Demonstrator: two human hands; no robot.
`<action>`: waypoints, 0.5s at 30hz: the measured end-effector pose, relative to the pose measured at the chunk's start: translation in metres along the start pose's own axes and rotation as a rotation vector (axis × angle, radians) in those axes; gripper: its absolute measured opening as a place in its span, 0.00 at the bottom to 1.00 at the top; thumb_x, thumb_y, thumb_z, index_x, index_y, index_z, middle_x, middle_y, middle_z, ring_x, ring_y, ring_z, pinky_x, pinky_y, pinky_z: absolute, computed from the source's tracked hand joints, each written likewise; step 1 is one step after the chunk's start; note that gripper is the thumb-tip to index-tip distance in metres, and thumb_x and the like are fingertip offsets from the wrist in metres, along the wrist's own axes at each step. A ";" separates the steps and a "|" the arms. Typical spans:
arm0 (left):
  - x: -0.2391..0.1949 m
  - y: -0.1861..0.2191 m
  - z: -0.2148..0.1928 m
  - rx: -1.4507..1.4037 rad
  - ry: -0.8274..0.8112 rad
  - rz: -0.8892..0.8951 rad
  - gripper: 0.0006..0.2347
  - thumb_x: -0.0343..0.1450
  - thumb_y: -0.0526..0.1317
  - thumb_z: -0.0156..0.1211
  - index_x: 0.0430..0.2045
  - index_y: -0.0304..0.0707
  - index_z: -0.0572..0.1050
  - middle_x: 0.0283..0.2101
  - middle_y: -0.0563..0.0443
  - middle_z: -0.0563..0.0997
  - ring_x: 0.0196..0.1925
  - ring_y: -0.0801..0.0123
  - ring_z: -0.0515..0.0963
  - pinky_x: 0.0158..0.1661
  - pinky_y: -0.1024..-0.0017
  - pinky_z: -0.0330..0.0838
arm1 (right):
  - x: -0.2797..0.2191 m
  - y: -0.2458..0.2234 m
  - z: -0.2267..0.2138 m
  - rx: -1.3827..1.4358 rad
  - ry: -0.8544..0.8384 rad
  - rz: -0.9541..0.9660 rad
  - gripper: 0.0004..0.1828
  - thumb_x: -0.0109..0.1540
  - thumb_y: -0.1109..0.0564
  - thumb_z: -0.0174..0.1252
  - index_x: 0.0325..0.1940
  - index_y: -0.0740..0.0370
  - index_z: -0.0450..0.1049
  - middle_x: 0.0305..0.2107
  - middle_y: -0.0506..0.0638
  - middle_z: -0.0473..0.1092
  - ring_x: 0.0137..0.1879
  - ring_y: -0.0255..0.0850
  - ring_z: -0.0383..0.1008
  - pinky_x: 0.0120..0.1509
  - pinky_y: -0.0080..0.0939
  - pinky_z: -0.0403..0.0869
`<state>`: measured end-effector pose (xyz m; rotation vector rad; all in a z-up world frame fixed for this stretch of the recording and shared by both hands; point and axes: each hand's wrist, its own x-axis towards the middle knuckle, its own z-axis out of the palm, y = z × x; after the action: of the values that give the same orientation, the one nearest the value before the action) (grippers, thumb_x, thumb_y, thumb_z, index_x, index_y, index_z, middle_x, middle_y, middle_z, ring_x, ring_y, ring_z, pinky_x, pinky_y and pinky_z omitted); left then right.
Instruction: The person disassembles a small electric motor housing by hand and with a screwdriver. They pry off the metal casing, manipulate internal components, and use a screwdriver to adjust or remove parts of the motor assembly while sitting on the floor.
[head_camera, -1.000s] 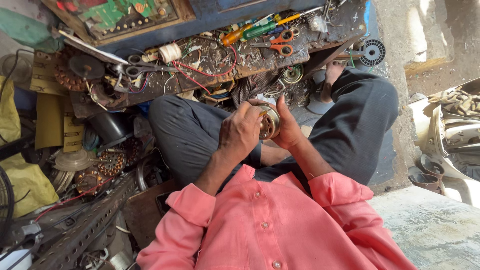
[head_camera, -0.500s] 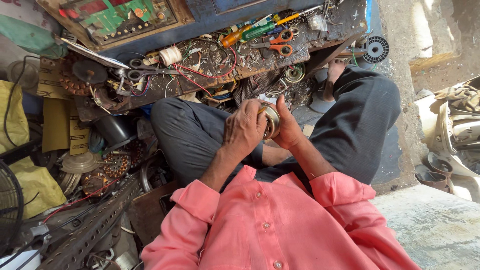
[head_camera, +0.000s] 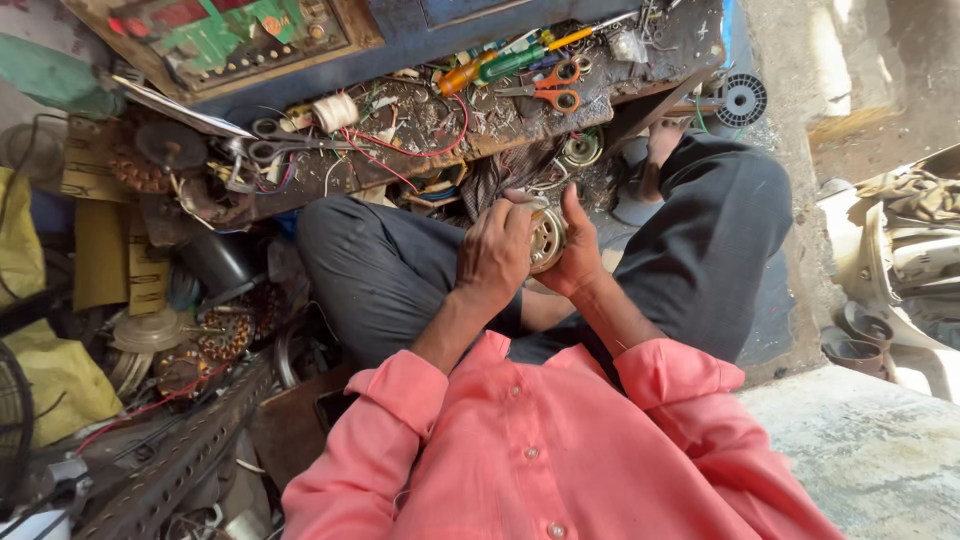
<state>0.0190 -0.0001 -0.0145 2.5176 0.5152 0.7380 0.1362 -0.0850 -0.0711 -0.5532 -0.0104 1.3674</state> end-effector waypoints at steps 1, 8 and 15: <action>-0.005 0.002 -0.001 -0.002 0.034 -0.001 0.06 0.73 0.37 0.61 0.35 0.35 0.71 0.39 0.40 0.74 0.41 0.45 0.77 0.41 0.53 0.72 | -0.004 0.002 -0.001 0.007 -0.043 0.012 0.48 0.66 0.21 0.40 0.72 0.63 0.64 0.58 0.56 0.72 0.64 0.50 0.73 0.72 0.55 0.70; -0.009 0.007 -0.011 -0.147 0.170 -0.090 0.11 0.71 0.41 0.68 0.33 0.34 0.74 0.38 0.43 0.74 0.43 0.48 0.77 0.42 0.55 0.73 | -0.014 0.000 0.003 0.062 -0.069 0.053 0.52 0.64 0.19 0.41 0.75 0.62 0.63 0.58 0.57 0.72 0.64 0.50 0.73 0.72 0.56 0.70; -0.011 0.012 -0.020 -0.159 0.123 0.039 0.09 0.70 0.32 0.60 0.44 0.33 0.76 0.46 0.40 0.77 0.46 0.48 0.78 0.48 0.57 0.75 | -0.018 -0.001 0.000 0.148 -0.088 0.033 0.51 0.65 0.20 0.45 0.76 0.63 0.62 0.59 0.61 0.71 0.63 0.52 0.74 0.71 0.57 0.72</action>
<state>0.0014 -0.0083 0.0019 2.3509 0.4322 0.9160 0.1329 -0.1014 -0.0657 -0.3699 0.0282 1.4109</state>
